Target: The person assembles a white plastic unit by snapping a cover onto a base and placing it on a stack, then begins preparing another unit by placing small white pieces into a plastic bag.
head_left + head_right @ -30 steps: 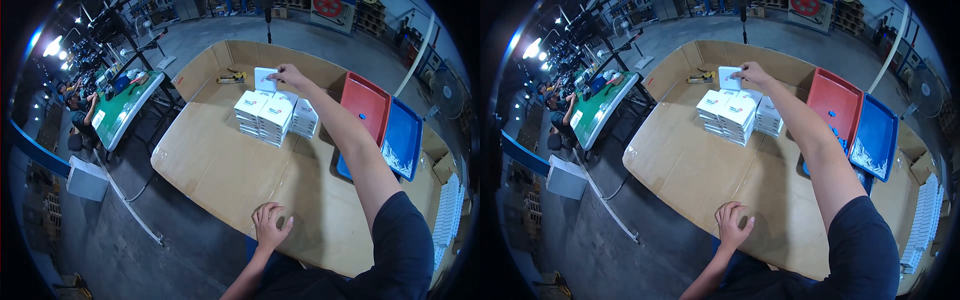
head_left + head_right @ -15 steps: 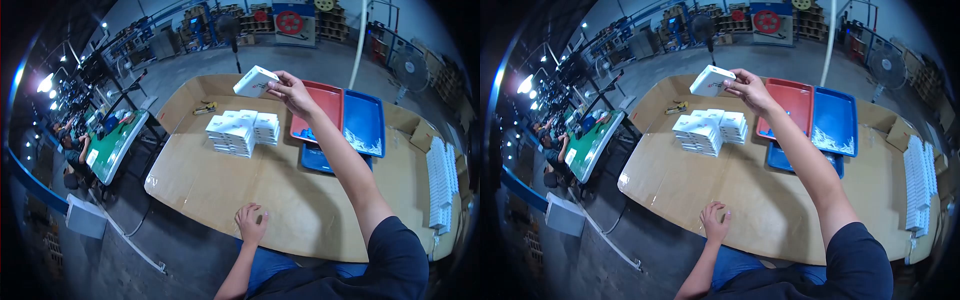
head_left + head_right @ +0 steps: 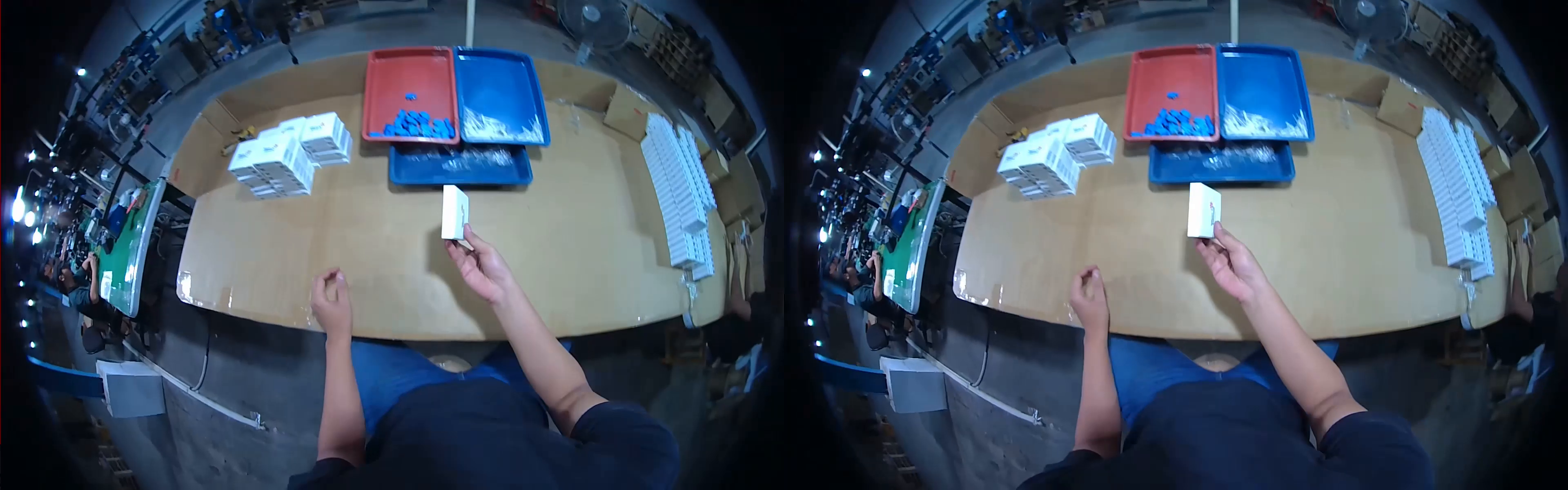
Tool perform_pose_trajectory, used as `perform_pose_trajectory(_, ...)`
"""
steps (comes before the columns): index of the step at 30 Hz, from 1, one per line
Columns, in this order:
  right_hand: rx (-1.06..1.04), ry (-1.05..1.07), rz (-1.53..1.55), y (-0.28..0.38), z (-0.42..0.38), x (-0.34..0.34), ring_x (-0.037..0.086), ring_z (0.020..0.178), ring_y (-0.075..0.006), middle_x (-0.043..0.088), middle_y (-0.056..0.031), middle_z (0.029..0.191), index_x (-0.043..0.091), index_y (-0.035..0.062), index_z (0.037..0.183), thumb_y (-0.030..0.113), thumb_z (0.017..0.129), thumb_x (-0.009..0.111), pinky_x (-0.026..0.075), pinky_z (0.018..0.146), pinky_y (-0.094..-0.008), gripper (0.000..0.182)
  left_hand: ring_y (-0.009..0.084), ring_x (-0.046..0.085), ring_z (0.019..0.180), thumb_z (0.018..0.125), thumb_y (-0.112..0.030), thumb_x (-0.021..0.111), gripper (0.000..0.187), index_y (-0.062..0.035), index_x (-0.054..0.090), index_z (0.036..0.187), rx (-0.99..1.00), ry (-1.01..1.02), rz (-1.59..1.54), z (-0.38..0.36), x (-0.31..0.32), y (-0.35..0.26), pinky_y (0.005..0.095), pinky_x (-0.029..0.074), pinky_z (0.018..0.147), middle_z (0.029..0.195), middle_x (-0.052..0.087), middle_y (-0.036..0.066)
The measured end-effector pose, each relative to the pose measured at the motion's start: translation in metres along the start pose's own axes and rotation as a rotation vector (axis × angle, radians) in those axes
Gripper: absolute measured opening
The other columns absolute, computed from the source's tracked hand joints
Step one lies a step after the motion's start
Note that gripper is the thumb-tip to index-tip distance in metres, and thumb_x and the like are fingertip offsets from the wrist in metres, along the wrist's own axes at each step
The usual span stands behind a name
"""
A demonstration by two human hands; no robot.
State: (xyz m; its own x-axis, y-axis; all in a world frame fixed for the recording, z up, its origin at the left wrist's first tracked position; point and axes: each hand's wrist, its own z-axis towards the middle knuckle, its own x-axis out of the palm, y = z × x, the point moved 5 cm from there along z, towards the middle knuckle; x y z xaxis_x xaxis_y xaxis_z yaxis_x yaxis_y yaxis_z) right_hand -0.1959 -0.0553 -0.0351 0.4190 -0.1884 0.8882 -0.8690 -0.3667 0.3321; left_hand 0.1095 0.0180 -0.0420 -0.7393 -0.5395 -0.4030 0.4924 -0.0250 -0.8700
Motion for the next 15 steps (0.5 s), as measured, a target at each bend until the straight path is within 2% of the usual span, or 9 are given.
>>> perform_pose_trajectory(2,0.020,-0.070,0.077,-0.005,-0.042,-0.022,0.071,0.099,-0.0256,0.067,-0.0157,0.111,0.061,-0.0014,0.122,0.019,0.104,0.065,0.064,0.091,-0.0324,0.027,0.0184,0.068,0.103,0.103,-0.018,0.063,0.020,-0.0016,0.071,0.113,-0.059,0.046,-0.192,-0.003,0.019,-0.016,0.0336,0.052,0.093,0.106,0.073,0.009)
perform_pose_trajectory(3,0.053,-0.061,0.038,-0.007,-0.057,-0.032,0.069,0.100,-0.0186,0.069,-0.0095,0.107,0.061,0.0009,0.122,0.020,0.106,0.062,0.062,0.093,-0.0325,0.025,0.0174,0.068,0.104,0.105,-0.018,0.061,0.023,-0.0016,0.071,0.118,-0.101,0.111,-0.307,-0.014,0.037,-0.023,0.0327,0.051,0.095,0.110,0.073,0.008)
perform_pose_trajectory(7,0.009,-0.009,-0.007,-0.013,-0.106,-0.040,0.069,0.100,-0.0184,0.069,-0.0090,0.107,0.060,-0.0006,0.122,0.021,0.106,0.063,0.061,0.093,-0.0321,0.027,0.0198,0.064,0.111,0.109,-0.045,0.049,0.064,-0.0017,0.043,0.155,-0.197,0.686,-0.687,-0.068,0.106,-0.100,0.0327,0.052,0.098,0.134,0.064,0.014)
perform_pose_trajectory(8,0.007,-0.046,-0.075,-0.015,-0.118,-0.037,0.070,0.097,-0.0175,0.069,-0.0086,0.107,0.059,-0.0008,0.123,0.021,0.105,0.064,0.062,0.090,-0.0308,0.029,0.0198,0.064,0.111,0.109,-0.045,0.049,0.064,-0.0017,0.043,0.155,-0.208,0.695,-0.688,-0.082,0.116,-0.108,0.0327,0.052,0.098,0.134,0.064,0.014)
perform_pose_trajectory(10,-0.001,-0.104,-0.136,-0.021,-0.135,-0.039,0.071,0.094,-0.0167,0.069,-0.0081,0.107,0.058,-0.0010,0.124,0.022,0.105,0.065,0.063,0.086,-0.0296,0.031,0.0210,0.064,0.115,0.107,-0.057,0.045,0.077,-0.0046,0.030,0.162,-0.162,0.855,-0.791,-0.109,0.132,-0.126,0.0344,0.050,0.102,0.138,0.059,0.016)
perform_pose_trajectory(11,-0.023,-0.149,-0.239,-0.022,-0.140,-0.043,0.071,0.089,-0.0159,0.069,-0.0076,0.107,0.057,-0.0002,0.124,0.022,0.104,0.066,0.063,0.080,-0.0283,0.031,0.0210,0.064,0.115,0.107,-0.057,0.045,0.077,-0.0046,0.030,0.162,-0.177,0.871,-0.792,-0.115,0.132,-0.132,0.0344,0.050,0.102,0.138,0.059,0.016)
perform_pose_trajectory(13,-0.052,-0.264,-0.459,-0.021,-0.151,-0.046,0.070,0.072,-0.0146,0.070,-0.0075,0.102,0.052,0.0010,0.125,0.022,0.102,0.070,0.059,0.063,-0.0254,0.036,0.0210,0.062,0.118,0.110,-0.048,0.044,0.070,-0.0046,0.027,0.163,-0.379,0.914,-0.858,-0.127,0.131,-0.135,0.0349,0.049,0.102,0.130,0.059,0.016)
perform_pose_trajectory(14,-0.050,-0.278,-0.449,-0.018,-0.154,-0.051,0.070,0.072,-0.0146,0.070,-0.0075,0.102,0.052,0.0010,0.125,0.022,0.102,0.070,0.059,0.063,-0.0254,0.036,0.0210,0.062,0.118,0.110,-0.048,0.044,0.070,-0.0046,0.027,0.163,-0.393,0.925,-0.852,-0.131,0.132,-0.132,0.0349,0.049,0.102,0.130,0.059,0.016)
perform_pose_trajectory(15,-0.235,-0.310,-0.902,-0.003,-0.159,-0.052,0.069,0.070,-0.0143,0.070,-0.0078,0.099,0.053,0.0003,0.123,0.020,0.101,0.071,0.057,0.061,-0.0247,0.035,0.0216,0.062,0.117,0.110,-0.050,0.041,0.071,-0.0056,0.026,0.163,-0.409,0.891,-0.905,-0.134,0.132,-0.127,0.0351,0.050,0.101,0.128,0.060,0.016)
